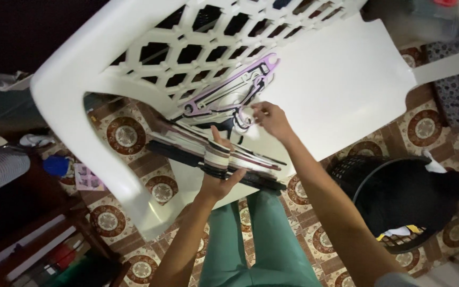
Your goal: The person gathers plastic hangers from a white chair, stacks them by hand, and hangs them on a metal drying rack. The person repeats this process to clear the chair and organize the hangers on the rack.
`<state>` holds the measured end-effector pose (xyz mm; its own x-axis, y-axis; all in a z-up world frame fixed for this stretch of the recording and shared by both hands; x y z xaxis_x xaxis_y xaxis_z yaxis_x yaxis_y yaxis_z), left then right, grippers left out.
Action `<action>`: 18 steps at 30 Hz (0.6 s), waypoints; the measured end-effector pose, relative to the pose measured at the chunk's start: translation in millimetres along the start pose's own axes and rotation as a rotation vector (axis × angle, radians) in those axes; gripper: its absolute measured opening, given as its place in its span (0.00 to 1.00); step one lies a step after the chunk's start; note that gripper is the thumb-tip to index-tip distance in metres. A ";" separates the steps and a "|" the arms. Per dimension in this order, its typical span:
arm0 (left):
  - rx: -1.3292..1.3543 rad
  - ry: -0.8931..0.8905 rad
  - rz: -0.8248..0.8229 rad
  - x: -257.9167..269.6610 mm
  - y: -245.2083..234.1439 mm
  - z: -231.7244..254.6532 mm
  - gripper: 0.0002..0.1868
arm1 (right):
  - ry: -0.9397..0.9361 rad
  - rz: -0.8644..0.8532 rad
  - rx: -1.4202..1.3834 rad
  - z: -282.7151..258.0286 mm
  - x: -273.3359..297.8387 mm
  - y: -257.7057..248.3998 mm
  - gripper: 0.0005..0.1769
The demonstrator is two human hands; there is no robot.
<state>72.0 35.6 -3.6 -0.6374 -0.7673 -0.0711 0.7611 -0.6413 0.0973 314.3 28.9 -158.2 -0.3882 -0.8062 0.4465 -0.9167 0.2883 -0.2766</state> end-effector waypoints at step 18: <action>-0.211 0.117 0.049 2.1 -44.5 35.7 0.25 | 0.676 0.327 -0.222 142.7 -38.1 49.8 0.17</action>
<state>32.4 62.8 27.4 -0.5904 -0.7851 -0.1873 0.8067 -0.5816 -0.1050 296.9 0.2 -310.3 -0.5496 -0.1938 0.8127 -0.7159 0.6107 -0.3385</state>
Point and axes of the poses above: each hand's wrist, its own x-axis away from the middle knuckle, its own y-axis out of the palm, z = x × y, the point moved 5 cm from there along -x, towards the middle knuckle, and after that the axes turned 4 degrees about z, right-handed, at the moved point
